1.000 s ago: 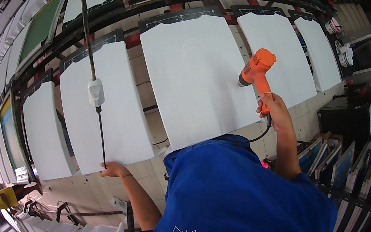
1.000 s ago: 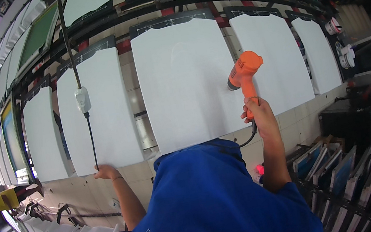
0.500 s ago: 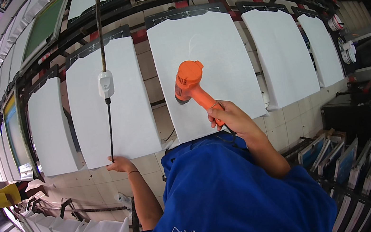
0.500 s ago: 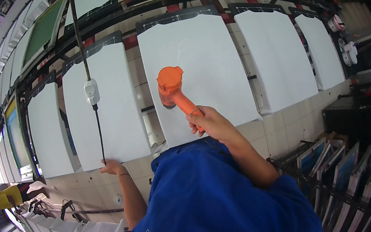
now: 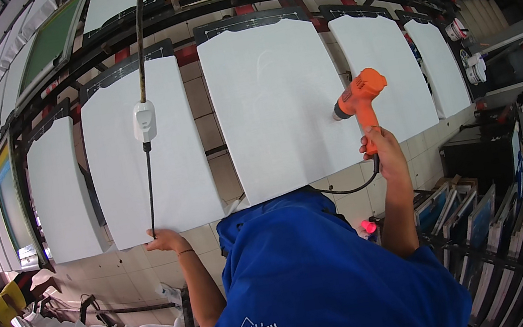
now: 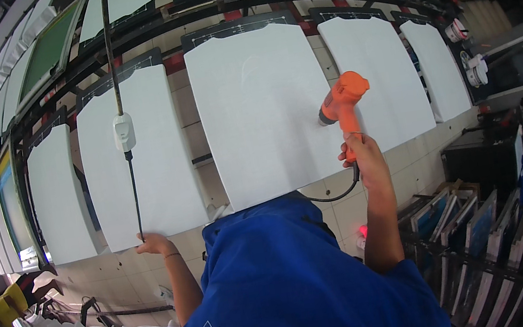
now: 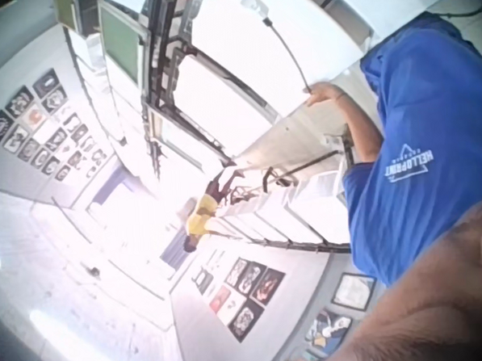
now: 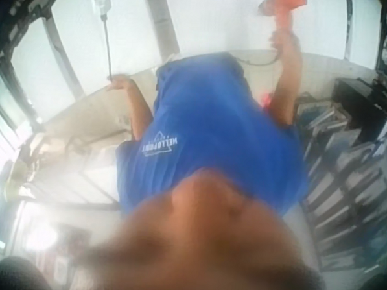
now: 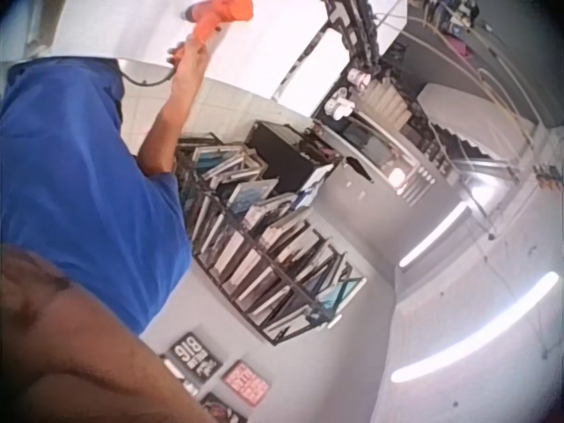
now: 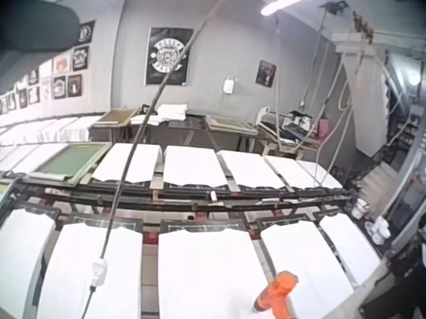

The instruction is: The person uses an orange heat gun to apply heat to a white t-shirt hanging on a drying rack. They move the heat gun across the surface of the shirt while holding the garment steady with their left hand.

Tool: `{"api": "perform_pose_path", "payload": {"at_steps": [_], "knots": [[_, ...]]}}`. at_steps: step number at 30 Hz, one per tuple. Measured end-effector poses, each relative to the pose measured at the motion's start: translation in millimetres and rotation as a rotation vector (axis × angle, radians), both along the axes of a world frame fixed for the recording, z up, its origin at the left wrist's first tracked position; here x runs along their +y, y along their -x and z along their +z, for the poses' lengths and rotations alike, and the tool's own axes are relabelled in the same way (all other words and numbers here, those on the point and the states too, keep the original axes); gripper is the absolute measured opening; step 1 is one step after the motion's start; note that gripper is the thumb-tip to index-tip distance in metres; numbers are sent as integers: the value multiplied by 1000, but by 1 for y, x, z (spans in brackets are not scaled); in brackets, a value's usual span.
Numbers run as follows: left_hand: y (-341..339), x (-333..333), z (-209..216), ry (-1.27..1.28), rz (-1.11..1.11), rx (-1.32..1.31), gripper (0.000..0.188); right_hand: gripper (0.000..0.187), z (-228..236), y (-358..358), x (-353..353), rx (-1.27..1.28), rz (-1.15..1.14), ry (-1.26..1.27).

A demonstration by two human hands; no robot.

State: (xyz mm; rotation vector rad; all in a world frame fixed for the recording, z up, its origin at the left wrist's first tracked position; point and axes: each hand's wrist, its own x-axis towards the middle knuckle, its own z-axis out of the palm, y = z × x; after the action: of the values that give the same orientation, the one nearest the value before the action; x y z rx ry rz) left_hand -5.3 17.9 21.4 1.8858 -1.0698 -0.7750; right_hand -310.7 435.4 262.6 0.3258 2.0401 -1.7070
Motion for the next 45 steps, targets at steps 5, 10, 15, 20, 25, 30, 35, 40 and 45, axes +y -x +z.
{"api": "perform_pose_path", "payload": {"at_steps": [5,10,15,20,25,30,35,40,45], "knots": [[-2,1,2,-1,-22,43,62,33,-5,-25,-36,-85,162,105],[-9,-3,-7,27,-60,13,62,29,-9,-50,-85,-193,414,230],[-12,-7,-13,14,-80,-22,62,28,-11,-55,-92,-195,456,218],[-7,-2,-8,23,-82,-39,62,28,-15,-38,-49,-121,257,139],[-6,1,-1,18,-77,-29,61,30,-15,-18,3,-35,9,30],[-4,0,2,30,-76,-17,59,28,-11,-11,7,-5,-92,32],[-4,1,4,-8,-84,22,59,33,-9,-14,6,-38,-11,97],[-12,-3,-8,10,-80,-40,61,32,-12,-17,10,1,-32,27],[-10,-3,-11,35,-72,-62,62,32,-8,-21,12,-14,-36,10]]}}
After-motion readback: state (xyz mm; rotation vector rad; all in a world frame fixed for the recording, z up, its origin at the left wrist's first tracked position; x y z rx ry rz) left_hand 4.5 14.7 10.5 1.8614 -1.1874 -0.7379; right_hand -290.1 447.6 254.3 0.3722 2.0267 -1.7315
